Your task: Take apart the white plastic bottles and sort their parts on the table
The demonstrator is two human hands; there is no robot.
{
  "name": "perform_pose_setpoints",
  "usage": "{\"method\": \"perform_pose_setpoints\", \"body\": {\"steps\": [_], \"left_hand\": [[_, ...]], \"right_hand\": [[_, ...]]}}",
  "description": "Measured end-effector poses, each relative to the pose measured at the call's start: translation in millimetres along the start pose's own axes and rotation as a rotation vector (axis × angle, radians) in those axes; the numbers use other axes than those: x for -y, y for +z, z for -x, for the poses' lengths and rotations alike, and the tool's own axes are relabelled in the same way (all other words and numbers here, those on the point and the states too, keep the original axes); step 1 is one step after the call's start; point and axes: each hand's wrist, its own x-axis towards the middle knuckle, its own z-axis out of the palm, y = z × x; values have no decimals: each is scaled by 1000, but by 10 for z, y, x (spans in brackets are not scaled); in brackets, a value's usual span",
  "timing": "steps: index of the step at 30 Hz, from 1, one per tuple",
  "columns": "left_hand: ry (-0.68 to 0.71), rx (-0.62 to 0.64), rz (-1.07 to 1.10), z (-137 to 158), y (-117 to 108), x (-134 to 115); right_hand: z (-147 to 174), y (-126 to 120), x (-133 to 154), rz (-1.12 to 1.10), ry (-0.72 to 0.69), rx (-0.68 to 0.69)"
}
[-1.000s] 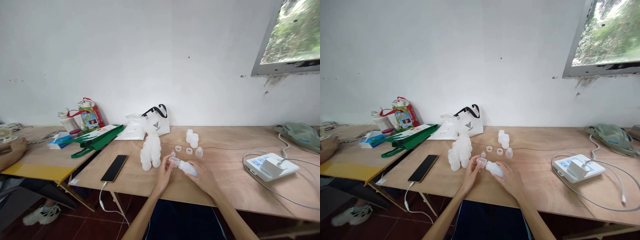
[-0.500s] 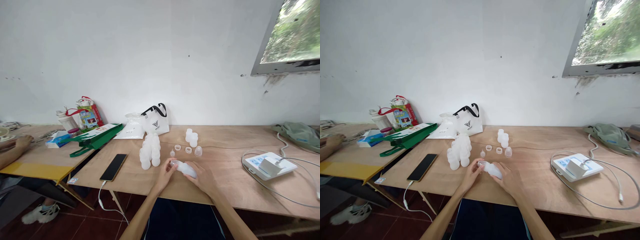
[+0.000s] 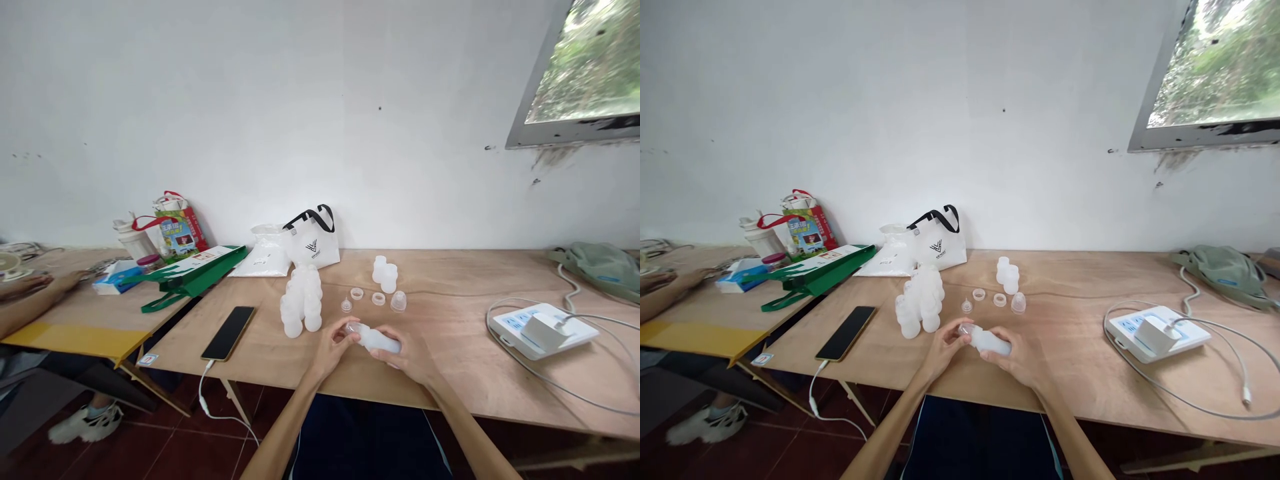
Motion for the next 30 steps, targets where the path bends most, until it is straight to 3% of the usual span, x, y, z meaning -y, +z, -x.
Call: {"method": "perform_pose_setpoints", "body": {"steps": [5, 13, 18, 23, 30], "left_hand": [[-10, 20, -24, 15, 38, -26], [-14, -32, -7, 51, 82, -79], [-34, 45, -120, 68, 80, -74], [-1, 20, -209, 86, 90, -41], [72, -27, -175, 70, 89, -5]], "right_hand": [[19, -11, 59, -273, 91, 138], [-24, 171, -34, 127, -32, -110], [-28, 217, -115, 231, -91, -61], [-39, 208, -51, 341, -220, -18], [-61, 237, -58, 421, -276, 13]]}}
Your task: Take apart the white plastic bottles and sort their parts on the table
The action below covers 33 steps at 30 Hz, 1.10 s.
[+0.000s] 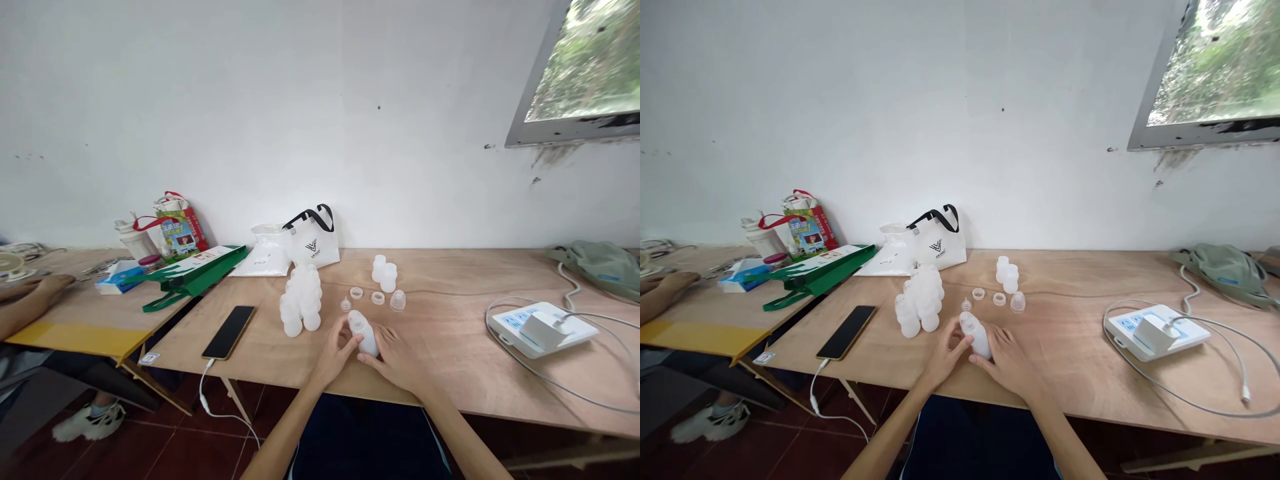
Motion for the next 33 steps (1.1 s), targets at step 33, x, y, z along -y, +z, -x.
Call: {"method": "perform_pose_setpoints", "body": {"steps": [33], "left_hand": [[248, -1013, -280, -79, -1577, -558]], "right_hand": [[44, -29, -44, -102, 110, -76]]}}
